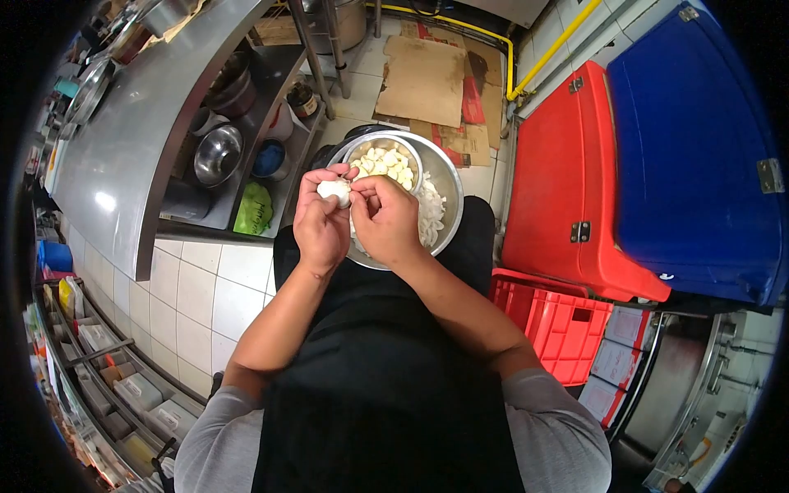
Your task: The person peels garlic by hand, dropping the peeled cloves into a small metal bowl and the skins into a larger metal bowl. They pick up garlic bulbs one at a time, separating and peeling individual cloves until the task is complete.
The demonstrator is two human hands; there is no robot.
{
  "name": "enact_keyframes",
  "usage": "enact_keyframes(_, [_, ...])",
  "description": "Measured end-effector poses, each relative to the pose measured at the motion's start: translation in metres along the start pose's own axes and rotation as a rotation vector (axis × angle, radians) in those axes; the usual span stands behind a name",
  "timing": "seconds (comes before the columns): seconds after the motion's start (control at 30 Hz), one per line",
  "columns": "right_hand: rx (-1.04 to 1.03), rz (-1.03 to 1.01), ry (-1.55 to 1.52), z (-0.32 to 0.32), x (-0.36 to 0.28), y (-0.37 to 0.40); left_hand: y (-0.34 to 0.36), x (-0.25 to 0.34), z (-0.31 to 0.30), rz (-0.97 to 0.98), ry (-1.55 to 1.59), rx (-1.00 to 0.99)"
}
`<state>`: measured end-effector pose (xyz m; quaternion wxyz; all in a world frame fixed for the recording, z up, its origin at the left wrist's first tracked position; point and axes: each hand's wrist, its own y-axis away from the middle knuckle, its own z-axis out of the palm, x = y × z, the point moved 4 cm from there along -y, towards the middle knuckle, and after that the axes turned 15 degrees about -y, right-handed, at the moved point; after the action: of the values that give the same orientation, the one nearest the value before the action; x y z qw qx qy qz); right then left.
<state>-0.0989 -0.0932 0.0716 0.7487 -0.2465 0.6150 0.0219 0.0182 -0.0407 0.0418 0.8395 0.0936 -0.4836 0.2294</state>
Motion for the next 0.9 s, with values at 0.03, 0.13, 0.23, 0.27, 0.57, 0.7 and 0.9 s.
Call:
enact_keyframes(0.03, [-0.001, -0.001, 0.000, 0.000, -0.003, -0.001, 0.000, 0.002, 0.001, 0.010, -0.022, -0.011])
enact_keyframes(0.13, [-0.036, -0.065, 0.097, -0.001, -0.014, -0.004, 0.002, 0.010, 0.011, 0.023, -0.007, -0.064])
enact_keyframes(0.23, [-0.017, -0.142, 0.128, -0.003, -0.022, -0.009, 0.009, 0.008, 0.013, -0.050, -0.066, -0.075])
enact_keyframes(0.27, [-0.039, -0.150, 0.169, -0.006, -0.021, -0.012, 0.008, 0.007, 0.012, -0.048, -0.067, -0.074])
enact_keyframes(0.57, [-0.056, -0.151, 0.126, -0.013, -0.004, -0.018, 0.008, 0.004, 0.016, -0.061, 0.016, -0.190])
enact_keyframes(0.7, [-0.033, -0.094, 0.069, -0.019, 0.001, -0.022, 0.012, 0.010, 0.024, -0.071, 0.084, -0.154])
enact_keyframes(0.9, [-0.151, -0.260, 0.198, -0.019, -0.023, -0.026, 0.016, 0.014, 0.010, -0.419, -0.131, -0.108])
